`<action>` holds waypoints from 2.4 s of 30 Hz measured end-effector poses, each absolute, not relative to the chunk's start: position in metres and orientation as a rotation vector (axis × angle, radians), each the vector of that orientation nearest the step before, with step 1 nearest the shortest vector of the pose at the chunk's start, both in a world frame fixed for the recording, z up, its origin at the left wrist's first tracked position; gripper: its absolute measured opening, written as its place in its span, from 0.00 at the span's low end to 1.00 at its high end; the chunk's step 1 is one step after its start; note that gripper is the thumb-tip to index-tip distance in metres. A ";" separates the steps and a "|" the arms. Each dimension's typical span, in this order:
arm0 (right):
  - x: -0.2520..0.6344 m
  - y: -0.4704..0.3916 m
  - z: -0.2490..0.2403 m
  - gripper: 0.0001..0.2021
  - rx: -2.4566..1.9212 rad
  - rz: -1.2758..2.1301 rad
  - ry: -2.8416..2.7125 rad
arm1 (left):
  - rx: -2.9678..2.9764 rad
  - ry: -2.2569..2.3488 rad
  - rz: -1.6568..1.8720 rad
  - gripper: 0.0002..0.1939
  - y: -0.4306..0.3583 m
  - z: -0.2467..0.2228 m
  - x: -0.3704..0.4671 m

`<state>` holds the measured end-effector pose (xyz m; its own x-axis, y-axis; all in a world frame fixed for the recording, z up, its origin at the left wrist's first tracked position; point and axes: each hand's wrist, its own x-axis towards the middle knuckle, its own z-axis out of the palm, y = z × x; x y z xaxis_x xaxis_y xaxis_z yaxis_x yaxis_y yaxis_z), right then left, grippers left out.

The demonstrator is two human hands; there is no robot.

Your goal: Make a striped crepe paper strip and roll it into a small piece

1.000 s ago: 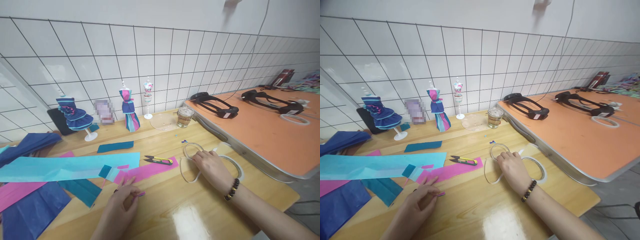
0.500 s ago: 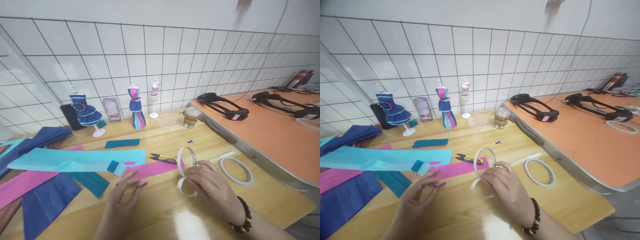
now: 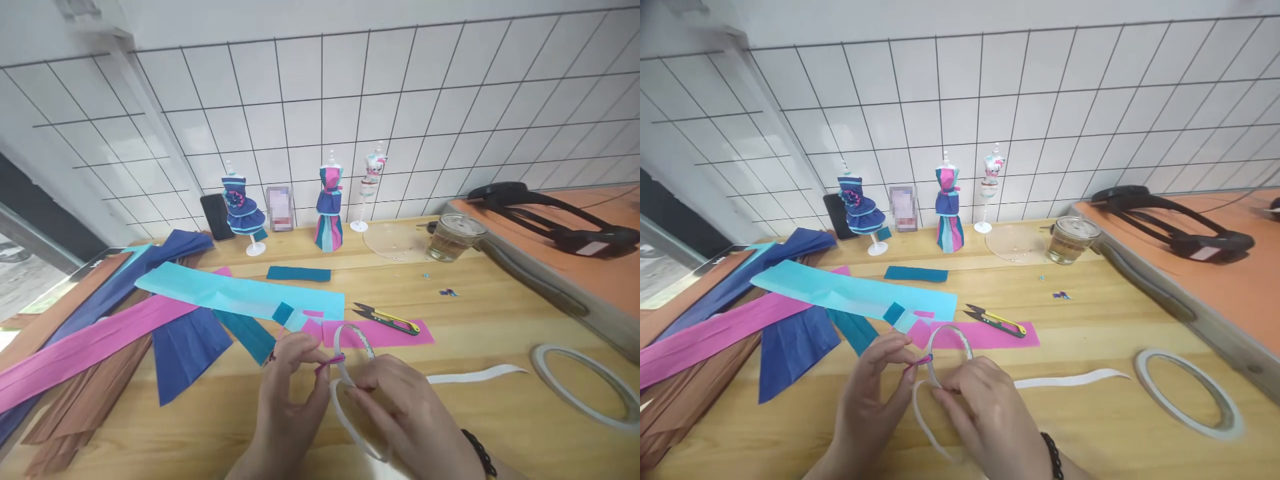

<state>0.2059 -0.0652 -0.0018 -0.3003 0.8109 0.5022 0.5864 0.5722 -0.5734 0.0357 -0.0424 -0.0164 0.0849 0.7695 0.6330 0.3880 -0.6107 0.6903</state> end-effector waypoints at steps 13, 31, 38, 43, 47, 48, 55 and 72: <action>0.197 -0.067 -0.017 0.16 -1.407 0.912 -1.690 | 2.072 1.224 1.554 0.17 -0.047 -0.016 0.041; 0.197 -0.067 -0.021 0.17 -1.413 1.073 -1.531 | 2.376 1.210 1.439 0.15 -0.044 -0.010 0.042; 0.200 -0.068 -0.018 0.16 -1.394 1.022 -1.570 | 2.030 1.274 1.537 0.13 -0.043 -0.014 0.040; 0.205 -0.066 -0.020 0.15 -1.407 0.785 -1.733 | 1.152 1.149 1.438 0.05 -0.038 -0.010 0.040; 0.207 -0.066 -0.022 0.12 -1.289 0.557 -1.894 | 0.855 0.991 1.286 0.11 -0.037 -0.003 0.042; 0.207 -0.065 -0.023 0.11 -1.255 0.510 -1.926 | 0.836 0.975 1.260 0.12 -0.037 -0.001 0.042; 0.208 -0.063 -0.018 0.09 -1.170 0.300 -2.023 | 0.808 0.962 1.185 0.13 -0.038 0.003 0.043; 0.209 -0.063 -0.017 0.09 -1.163 0.281 -2.031 | 0.711 0.962 1.133 0.14 -0.037 -0.001 0.040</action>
<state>0.2092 -0.0627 -0.0169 -0.2919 0.8102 0.5083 0.6418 0.5599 -0.5240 0.0398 -0.0369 -0.0011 0.1243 0.9568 -0.2629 -0.4145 0.2908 0.8624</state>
